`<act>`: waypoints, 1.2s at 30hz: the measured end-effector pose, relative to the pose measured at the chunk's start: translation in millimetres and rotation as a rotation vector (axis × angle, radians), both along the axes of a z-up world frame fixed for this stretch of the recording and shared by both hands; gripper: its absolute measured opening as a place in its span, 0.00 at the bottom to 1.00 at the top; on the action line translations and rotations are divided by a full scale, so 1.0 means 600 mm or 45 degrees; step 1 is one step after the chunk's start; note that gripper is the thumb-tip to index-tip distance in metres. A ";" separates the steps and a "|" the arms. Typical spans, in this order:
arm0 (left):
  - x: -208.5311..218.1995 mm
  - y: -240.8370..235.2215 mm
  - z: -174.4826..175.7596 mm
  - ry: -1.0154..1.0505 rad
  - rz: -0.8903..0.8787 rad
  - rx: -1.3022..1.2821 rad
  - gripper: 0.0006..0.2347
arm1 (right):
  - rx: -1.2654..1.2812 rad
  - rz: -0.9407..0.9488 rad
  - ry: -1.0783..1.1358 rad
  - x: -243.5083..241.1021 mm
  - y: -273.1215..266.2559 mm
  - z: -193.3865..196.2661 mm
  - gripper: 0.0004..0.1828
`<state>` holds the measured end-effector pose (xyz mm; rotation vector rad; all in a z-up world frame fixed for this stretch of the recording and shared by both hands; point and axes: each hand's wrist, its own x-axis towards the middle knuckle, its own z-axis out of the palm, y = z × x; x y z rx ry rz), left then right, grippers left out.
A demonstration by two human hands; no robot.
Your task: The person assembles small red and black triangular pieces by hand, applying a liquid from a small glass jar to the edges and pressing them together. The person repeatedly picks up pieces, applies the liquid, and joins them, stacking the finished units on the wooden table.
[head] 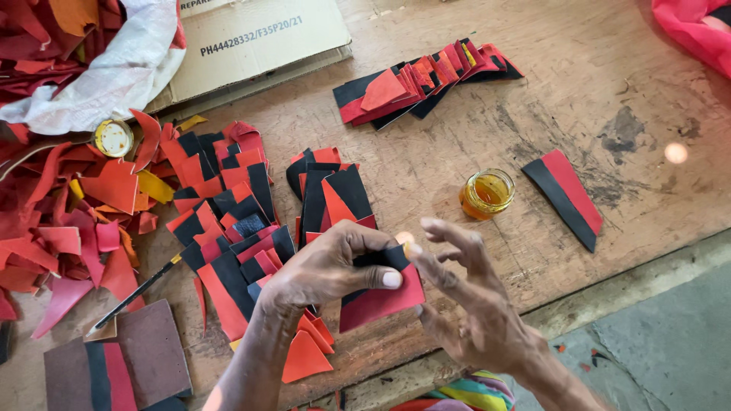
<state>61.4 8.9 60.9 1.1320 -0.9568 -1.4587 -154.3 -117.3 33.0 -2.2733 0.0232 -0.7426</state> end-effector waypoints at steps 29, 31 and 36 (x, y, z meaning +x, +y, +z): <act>0.189 -0.204 0.022 -1.577 0.469 -0.314 0.15 | 0.305 -0.152 0.033 0.020 -0.047 -0.065 0.29; 0.207 -0.229 -0.004 -1.691 0.450 -0.405 0.20 | 0.327 -0.140 0.048 0.019 -0.048 -0.067 0.29; 0.239 -0.276 -0.058 -1.688 0.462 -0.284 0.22 | 0.355 -0.128 0.091 0.029 -0.056 -0.078 0.30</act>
